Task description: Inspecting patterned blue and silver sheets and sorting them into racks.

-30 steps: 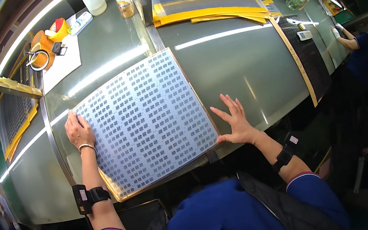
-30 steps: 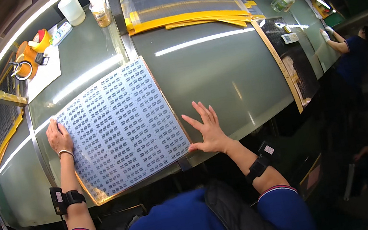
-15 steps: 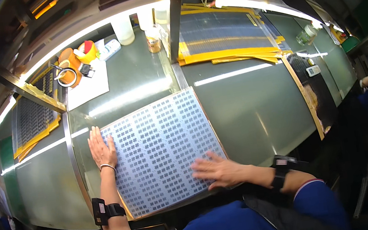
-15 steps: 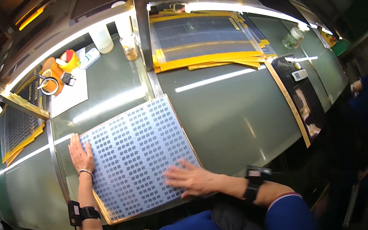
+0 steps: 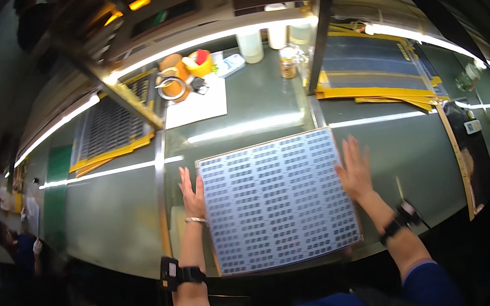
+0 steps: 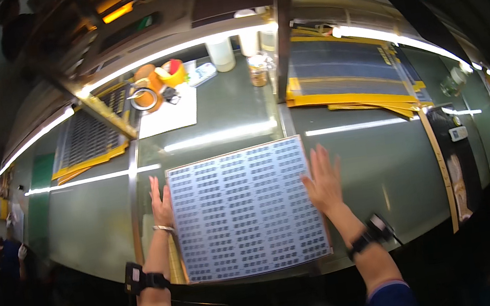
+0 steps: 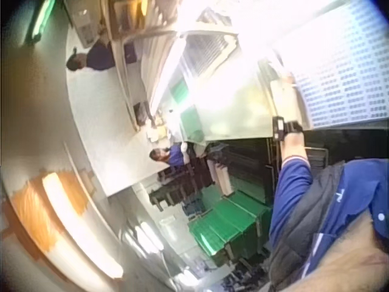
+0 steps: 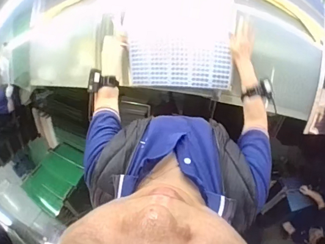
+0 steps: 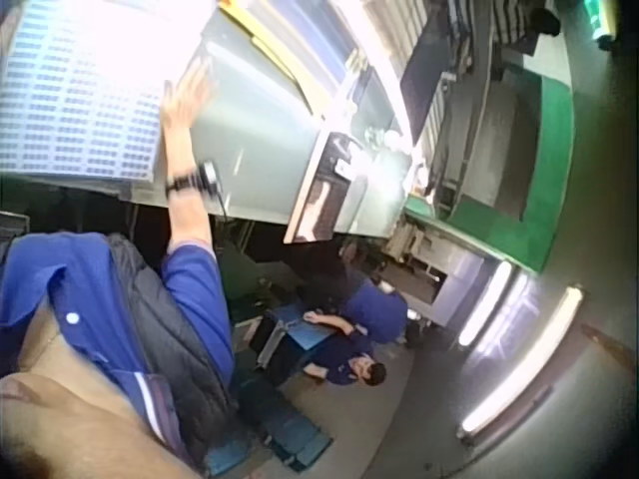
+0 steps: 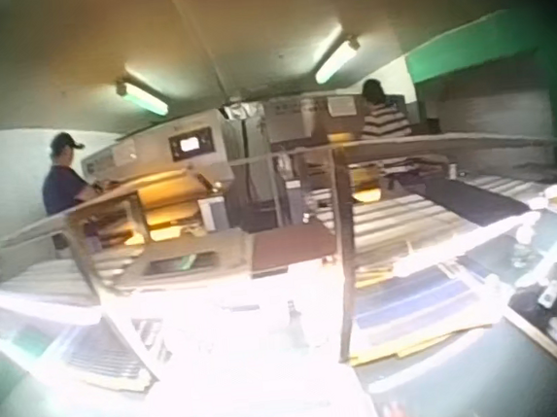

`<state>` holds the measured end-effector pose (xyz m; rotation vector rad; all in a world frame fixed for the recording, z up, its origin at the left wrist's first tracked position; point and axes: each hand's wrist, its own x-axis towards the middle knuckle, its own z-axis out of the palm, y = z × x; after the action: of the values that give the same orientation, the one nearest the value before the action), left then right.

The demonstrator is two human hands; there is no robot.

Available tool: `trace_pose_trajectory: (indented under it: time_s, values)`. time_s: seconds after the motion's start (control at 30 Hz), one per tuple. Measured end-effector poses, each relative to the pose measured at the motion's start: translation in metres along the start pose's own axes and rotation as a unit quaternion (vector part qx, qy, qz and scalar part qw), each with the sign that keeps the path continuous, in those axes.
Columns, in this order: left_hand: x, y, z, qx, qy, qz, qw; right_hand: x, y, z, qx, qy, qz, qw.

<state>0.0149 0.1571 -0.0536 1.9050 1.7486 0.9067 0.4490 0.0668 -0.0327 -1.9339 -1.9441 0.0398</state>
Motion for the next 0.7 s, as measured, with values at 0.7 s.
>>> trace_pose_trajectory:
  time_s: [0.7]
  values:
    - [-0.263,-0.011,-0.124,0.133,-0.073,0.289,0.945,-0.218,-0.088,-0.089,0.005,-0.049,-0.337,0.940]
